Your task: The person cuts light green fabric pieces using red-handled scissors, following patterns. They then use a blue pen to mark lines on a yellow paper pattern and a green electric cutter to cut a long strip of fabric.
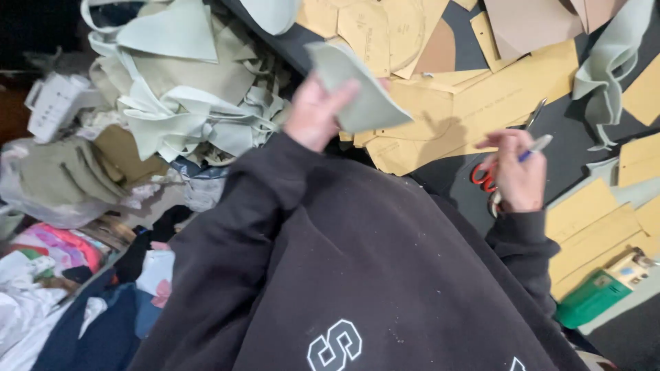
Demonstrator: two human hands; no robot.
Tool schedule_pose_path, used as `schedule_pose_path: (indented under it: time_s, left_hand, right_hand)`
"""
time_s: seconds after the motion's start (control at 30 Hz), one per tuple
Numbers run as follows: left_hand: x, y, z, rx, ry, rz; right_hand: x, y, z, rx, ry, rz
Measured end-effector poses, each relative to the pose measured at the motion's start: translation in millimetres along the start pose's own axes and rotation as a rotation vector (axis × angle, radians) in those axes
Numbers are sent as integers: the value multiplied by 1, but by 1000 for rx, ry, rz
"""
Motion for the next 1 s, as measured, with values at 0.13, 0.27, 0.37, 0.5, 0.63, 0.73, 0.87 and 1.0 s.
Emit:
schedule_pose_path:
  time_s: [0.13, 0.27, 0.37, 0.5, 0.63, 0.73, 0.87, 1.0]
  left_hand:
    - [-69, 13, 13, -75, -108, 44]
    - [-85, 23, 9, -50, -161, 127]
    - [-86, 32, 12, -144, -179, 83]
    - [-104, 40, 11, -186, -341, 216]
    - [-91, 60, 13, -349, -241, 490]
    - [-63, 59, 20, -295, -440, 871]
    - [-12, 67, 31, -493, -157, 1358]
    - [6, 69, 38, -449, -88, 1349]
  right_hand:
    - [-57, 56, -7, -189, -29, 186]
    - [-60, 74, -18, -325, -198, 127]
    - [-44, 63, -29, -272, -108, -80]
    - [-38, 45, -44, -127, -24, 39]
    - [-33, 35, -46, -4, -96, 294]
    - [-25, 22, -52, 130, -223, 312]
    - [-30, 8, -58, 409, -232, 409]
    - [14, 16, -50, 469, -281, 502]
Point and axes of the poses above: each hand's wrist, its own z-axis towards the middle knuckle, its own y-axis out of the palm, x = y × z, the point moved 5 cm from there along z, towards the middle knuckle, and after that the axes turned 7 degrees about -z, right-handed, at the moved point
